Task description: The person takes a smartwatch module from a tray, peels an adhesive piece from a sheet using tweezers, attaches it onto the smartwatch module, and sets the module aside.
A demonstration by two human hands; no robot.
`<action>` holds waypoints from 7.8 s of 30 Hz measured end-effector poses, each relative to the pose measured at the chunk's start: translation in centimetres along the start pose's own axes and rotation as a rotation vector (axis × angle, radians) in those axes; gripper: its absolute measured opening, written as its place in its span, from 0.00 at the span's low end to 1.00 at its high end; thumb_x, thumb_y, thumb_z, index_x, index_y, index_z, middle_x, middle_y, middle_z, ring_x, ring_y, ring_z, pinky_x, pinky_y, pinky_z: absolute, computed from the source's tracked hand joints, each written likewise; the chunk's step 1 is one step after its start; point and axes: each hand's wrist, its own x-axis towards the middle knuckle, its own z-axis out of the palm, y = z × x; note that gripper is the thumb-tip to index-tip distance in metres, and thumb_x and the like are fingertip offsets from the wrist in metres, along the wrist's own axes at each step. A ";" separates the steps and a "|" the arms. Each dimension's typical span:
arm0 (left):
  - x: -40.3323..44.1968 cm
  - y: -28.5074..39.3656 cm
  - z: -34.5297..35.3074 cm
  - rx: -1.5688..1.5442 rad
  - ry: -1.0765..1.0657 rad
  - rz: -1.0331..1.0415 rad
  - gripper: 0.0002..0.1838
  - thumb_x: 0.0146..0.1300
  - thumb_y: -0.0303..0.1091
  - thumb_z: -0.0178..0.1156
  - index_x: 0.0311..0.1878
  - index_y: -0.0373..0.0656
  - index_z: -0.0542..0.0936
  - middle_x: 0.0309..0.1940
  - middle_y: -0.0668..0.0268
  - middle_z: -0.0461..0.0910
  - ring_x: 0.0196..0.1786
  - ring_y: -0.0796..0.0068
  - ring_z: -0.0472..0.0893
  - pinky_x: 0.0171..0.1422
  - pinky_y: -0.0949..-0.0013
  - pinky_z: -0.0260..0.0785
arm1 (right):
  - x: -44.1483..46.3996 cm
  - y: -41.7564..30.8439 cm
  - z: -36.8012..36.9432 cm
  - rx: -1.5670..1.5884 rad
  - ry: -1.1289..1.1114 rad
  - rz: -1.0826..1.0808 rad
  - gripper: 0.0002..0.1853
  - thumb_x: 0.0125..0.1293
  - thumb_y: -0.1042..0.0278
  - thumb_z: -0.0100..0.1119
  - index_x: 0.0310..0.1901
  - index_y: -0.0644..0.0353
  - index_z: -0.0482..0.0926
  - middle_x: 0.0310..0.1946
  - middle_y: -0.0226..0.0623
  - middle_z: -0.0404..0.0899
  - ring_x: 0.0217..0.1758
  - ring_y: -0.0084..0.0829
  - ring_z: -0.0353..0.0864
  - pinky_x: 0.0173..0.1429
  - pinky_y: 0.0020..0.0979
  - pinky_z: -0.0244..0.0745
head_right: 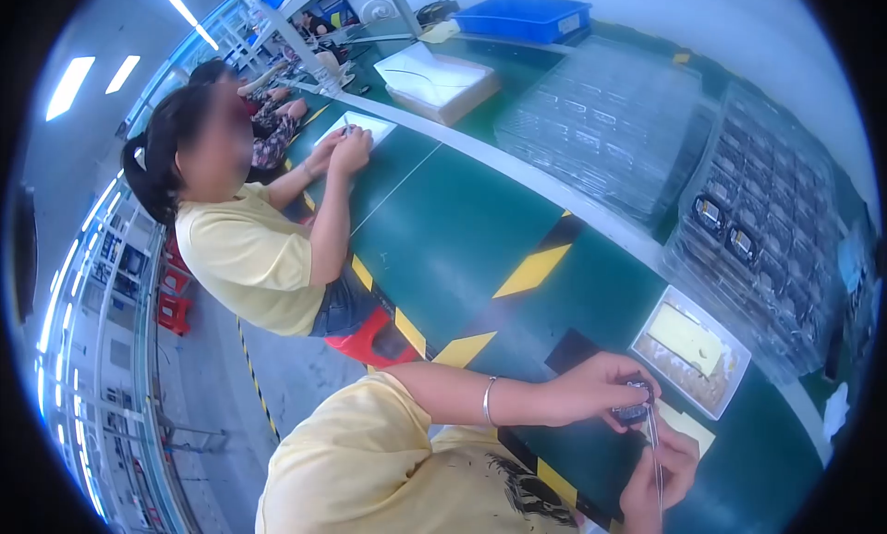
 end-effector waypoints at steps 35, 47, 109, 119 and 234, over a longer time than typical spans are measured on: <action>0.6 1.8 -1.4 -0.006 0.014 -0.076 0.12 0.65 0.36 0.60 0.47 0.40 0.76 0.34 0.67 0.81 0.31 0.82 0.80 0.34 0.77 0.76 | 1.4 -0.1 -2.9 -0.045 0.109 0.098 0.08 0.66 0.82 0.55 0.44 0.67 0.68 0.47 0.55 0.75 0.50 0.48 0.82 0.57 0.43 0.79; 1.2 4.1 -1.3 0.071 0.059 -0.001 0.12 0.67 0.26 0.52 0.53 0.40 0.71 0.45 0.57 0.81 0.44 0.72 0.82 0.48 0.71 0.76 | 2.1 -2.8 -3.2 -0.206 0.189 0.105 0.08 0.56 0.82 0.61 0.37 0.63 0.74 0.39 0.49 0.82 0.39 0.40 0.82 0.44 0.32 0.76; -1.4 14.0 -16.7 1.177 0.461 0.277 0.21 0.53 0.30 0.69 0.49 0.34 0.76 0.38 0.55 0.81 0.42 0.65 0.83 0.47 0.67 0.76 | 2.1 0.0 -0.7 0.157 0.106 0.403 0.13 0.70 0.76 0.48 0.53 0.68 0.74 0.35 0.35 0.78 0.42 0.24 0.76 0.54 0.27 0.69; 2.6 3.5 -0.4 -0.037 -0.047 -0.196 0.15 0.71 0.39 0.52 0.49 0.35 0.74 0.39 0.55 0.83 0.37 0.69 0.84 0.39 0.71 0.80 | 1.7 -0.3 -0.3 -0.047 0.174 0.382 0.09 0.63 0.82 0.56 0.44 0.65 0.80 0.22 0.23 0.74 0.22 0.11 0.59 0.25 0.18 0.56; 1.2 -0.3 -0.9 0.597 -0.058 0.014 0.15 0.62 0.14 0.57 0.52 0.34 0.75 0.54 0.59 0.78 0.56 0.75 0.77 0.56 0.76 0.72 | 0.8 2.8 -5.0 0.447 0.380 0.756 0.06 0.62 0.83 0.57 0.38 0.65 0.72 0.37 0.45 0.82 0.47 0.36 0.84 0.54 0.30 0.80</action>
